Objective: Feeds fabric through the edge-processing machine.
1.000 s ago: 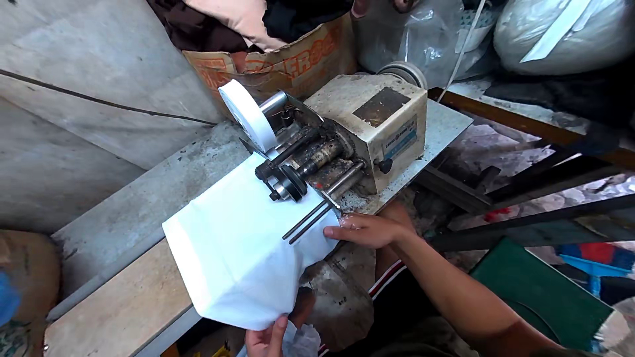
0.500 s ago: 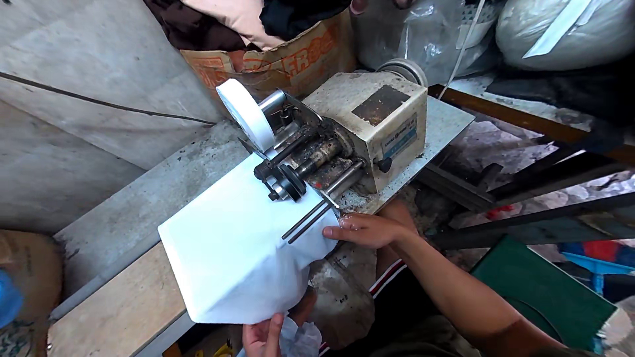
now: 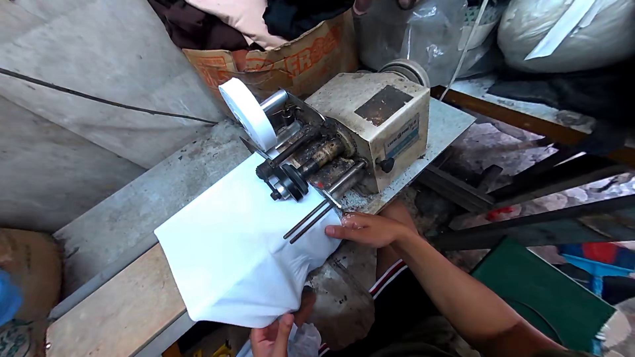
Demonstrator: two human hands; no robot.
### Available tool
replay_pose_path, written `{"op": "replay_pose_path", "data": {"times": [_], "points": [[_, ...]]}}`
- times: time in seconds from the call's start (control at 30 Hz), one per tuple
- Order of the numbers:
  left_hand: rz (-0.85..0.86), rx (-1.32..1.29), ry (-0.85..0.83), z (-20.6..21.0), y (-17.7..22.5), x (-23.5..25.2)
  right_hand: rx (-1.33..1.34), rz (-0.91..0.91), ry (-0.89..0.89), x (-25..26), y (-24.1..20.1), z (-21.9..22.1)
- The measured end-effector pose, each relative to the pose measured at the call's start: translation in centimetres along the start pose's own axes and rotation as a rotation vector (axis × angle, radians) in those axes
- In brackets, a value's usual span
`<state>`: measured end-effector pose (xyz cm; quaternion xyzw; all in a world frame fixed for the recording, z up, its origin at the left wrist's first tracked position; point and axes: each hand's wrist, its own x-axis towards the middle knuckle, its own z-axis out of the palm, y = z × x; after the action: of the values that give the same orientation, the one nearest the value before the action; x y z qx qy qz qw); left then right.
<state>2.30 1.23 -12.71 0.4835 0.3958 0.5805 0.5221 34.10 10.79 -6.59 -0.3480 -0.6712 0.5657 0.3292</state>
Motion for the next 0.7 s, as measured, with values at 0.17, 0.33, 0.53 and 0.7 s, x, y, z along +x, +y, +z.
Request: {"op": "replay_pose_path", "data": {"times": [0.17,0.33,0.53,0.7], "points": [[-0.004,0.071,0.014,-0.1,-0.5,-0.1,0.01,-0.012,0.009,0.0,0.1,0.0],[-0.019,0.043,0.031,0.5,-0.5,-0.2,0.005,0.014,0.009,0.0,0.1,0.0],[0.001,0.021,0.028,0.3,-0.5,0.1,-0.002,-0.013,0.004,0.1,0.2,0.0],[-0.006,0.02,0.021,0.1,-0.5,0.0,-0.015,0.003,0.005,0.0,0.0,0.0]]}}
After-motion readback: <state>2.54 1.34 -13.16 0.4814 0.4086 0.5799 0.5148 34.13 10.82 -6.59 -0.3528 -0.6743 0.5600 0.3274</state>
